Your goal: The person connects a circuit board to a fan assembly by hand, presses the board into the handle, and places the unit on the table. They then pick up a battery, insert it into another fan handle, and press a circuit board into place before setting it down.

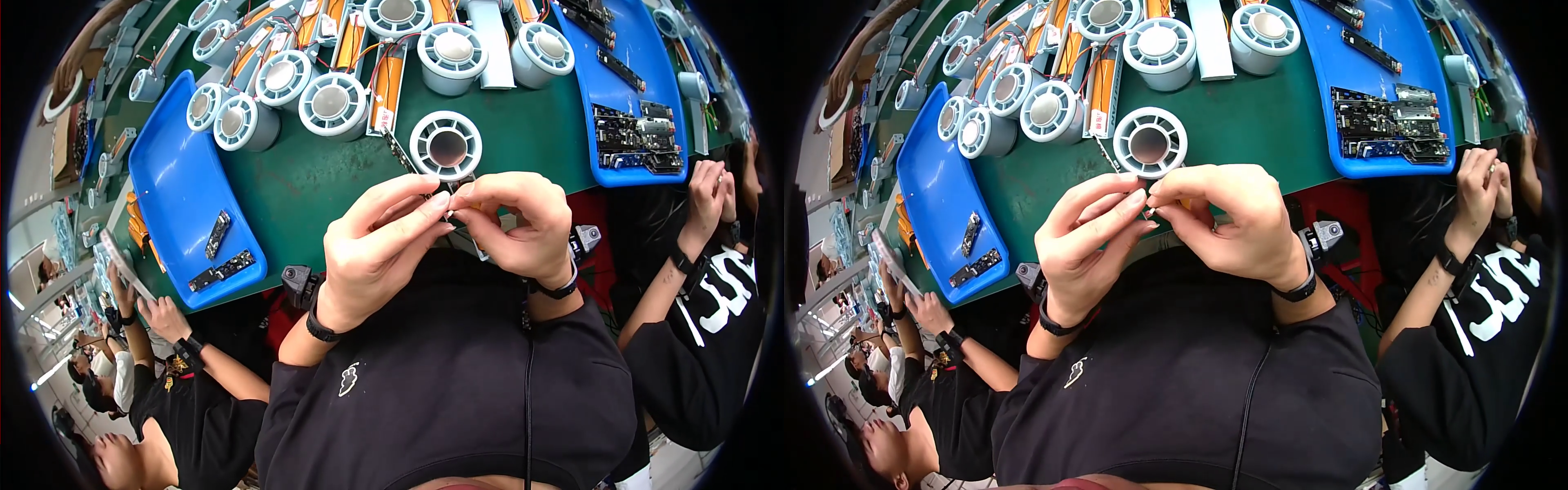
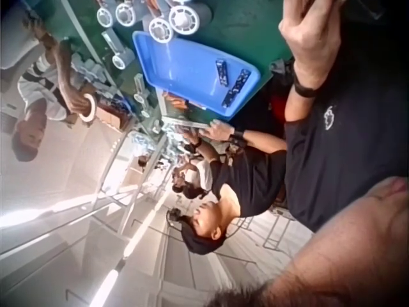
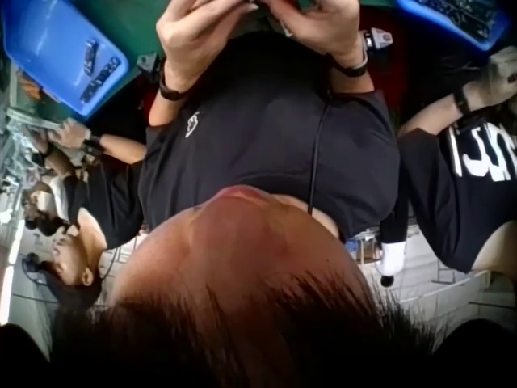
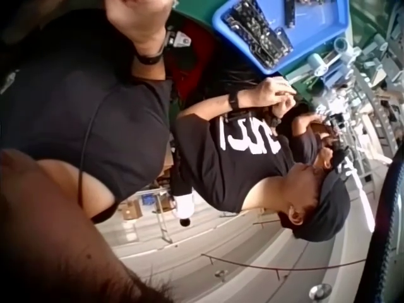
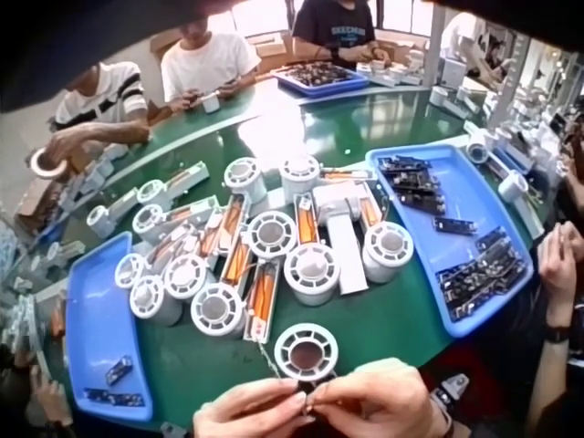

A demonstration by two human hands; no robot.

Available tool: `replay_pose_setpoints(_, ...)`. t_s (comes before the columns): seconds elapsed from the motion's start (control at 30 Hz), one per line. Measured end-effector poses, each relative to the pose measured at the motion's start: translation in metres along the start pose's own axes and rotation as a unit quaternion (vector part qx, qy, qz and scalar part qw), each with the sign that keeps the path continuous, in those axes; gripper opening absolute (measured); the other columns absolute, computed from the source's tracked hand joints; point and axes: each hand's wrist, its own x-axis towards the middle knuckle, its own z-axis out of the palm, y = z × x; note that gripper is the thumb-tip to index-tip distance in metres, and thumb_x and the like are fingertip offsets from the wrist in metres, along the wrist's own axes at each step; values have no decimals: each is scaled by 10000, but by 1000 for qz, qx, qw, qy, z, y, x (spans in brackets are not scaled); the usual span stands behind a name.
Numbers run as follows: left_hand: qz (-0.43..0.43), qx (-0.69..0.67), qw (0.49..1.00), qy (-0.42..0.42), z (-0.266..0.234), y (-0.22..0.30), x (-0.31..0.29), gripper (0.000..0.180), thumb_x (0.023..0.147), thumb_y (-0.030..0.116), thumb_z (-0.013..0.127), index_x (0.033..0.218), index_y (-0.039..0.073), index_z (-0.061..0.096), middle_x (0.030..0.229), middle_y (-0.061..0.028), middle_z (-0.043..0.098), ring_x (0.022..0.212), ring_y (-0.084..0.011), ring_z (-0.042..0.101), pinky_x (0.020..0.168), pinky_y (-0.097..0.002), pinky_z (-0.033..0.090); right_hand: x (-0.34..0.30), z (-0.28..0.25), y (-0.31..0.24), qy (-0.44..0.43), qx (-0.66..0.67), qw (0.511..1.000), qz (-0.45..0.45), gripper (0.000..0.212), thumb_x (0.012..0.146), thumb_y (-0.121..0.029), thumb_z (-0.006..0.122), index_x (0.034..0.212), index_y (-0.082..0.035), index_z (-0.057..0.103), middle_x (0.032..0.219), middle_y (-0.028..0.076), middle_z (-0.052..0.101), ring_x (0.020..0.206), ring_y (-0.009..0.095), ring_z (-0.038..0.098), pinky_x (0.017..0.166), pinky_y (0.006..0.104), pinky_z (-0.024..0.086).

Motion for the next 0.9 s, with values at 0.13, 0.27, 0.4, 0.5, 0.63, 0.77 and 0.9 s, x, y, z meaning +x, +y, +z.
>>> replay_pose_setpoints(0.13,-3,-17,1000,14,5,-3,-1,396,795,-121,799,1164,17,761,1240,-170,652,1046,-266,738,893,-342,653,2,-2,-4,-15,-15,1000,3,298,825,147,722,1096,26,709,902,130,775,647,87,675,572,214,523)
replay_pose_setpoints(0.27,-2,-31,999,44,13,-8,-2,389,800,-148,783,1152,16,766,1237,-172,645,1048,-271,732,885,-341,659,1,16,-11,82,-59,995,0,363,817,154,716,1153,19,727,848,106,771,625,83,672,548,210,501)
replay_pose_setpoints(0.4,12,-42,997,67,16,-17,-3,373,816,-134,777,1160,10,758,1241,-168,648,1036,-264,742,879,-328,659,-7,12,-18,30,-117,993,20,422,795,148,712,1192,9,743,847,98,776,605,100,670,543,224,488)
replay_pose_setpoints(0.5,11,-29,997,77,13,-15,-7,340,829,-128,770,1143,2,757,1242,-168,650,1023,-259,744,869,-322,653,-5,13,-19,1,-121,993,-7,426,782,137,708,1185,7,753,883,107,784,614,115,673,556,243,490)
replay_pose_setpoints(0.63,10,61,994,92,5,-7,-8,192,862,-31,774,1047,17,754,1114,-148,708,935,-250,739,794,-308,616,-4,23,-17,16,-139,989,-48,429,789,132,654,1172,-19,773,784,129,731,527,210,597,529,329,466)
replay_pose_setpoints(0.77,30,-15,998,59,22,0,-10,186,980,125,666,1109,-9,680,1123,-139,701,923,-287,723,768,-349,594,-61,-3,0,83,-15,986,146,338,969,90,571,1299,100,641,1147,219,740,977,260,733,898,334,579)
replay_pose_setpoints(0.9,109,84,985,109,13,4,-6,220,972,111,653,1148,-20,658,1115,-147,684,917,-287,710,751,-360,588,-37,-15,25,58,-47,996,52,287,976,109,551,1245,98,652,1125,210,736,941,247,724,845,320,577)
